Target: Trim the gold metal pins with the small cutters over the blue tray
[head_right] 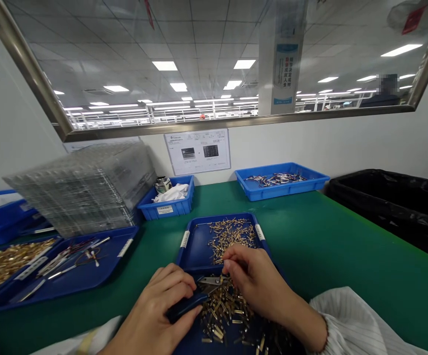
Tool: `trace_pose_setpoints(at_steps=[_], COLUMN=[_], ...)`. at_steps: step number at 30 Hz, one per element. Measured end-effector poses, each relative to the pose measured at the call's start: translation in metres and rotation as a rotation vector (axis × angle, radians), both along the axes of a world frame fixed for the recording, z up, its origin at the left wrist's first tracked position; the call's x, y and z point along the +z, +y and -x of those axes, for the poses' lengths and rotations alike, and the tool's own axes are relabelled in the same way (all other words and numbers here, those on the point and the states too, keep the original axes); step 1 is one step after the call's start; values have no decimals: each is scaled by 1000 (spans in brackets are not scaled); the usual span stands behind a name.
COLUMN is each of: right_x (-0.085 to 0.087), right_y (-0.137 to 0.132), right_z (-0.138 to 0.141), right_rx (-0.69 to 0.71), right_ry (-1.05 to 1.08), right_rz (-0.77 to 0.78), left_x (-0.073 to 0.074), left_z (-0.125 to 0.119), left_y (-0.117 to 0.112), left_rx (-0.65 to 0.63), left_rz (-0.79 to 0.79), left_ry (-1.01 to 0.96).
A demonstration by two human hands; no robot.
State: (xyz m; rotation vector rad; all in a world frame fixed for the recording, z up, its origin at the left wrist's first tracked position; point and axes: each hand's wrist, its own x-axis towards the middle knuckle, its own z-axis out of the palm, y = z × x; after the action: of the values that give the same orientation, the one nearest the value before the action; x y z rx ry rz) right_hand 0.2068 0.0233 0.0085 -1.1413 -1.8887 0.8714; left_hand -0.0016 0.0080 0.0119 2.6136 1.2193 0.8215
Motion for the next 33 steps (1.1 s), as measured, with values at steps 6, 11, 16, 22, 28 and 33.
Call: trace_pose_setpoints(at_steps=[6,11,16,22,28,33], right_x=[-1,-2,0,0,-2,2], right_y=[-3,-5,-5,-4,-5,-6], right_z=[5,6,4,4,6,8], right_rx=[-11,1,49,27,-7,-35], right_ry=[-193,-240,-242,-243,-218,-188], right_rz=[-94,-149,-138,-142,-158,-160], left_x=[-1,2,2,0,1,3], left_z=[0,-2,-2,-2,-2,-2], left_y=[-2,-5,-6,-5,-5,-5], left_rx=[-8,-14,-14,28,-16,-35], left_rz=[-21,-34,-37,-24,-48,-111], left_ry=[0,-11,-19,13,-33,-74])
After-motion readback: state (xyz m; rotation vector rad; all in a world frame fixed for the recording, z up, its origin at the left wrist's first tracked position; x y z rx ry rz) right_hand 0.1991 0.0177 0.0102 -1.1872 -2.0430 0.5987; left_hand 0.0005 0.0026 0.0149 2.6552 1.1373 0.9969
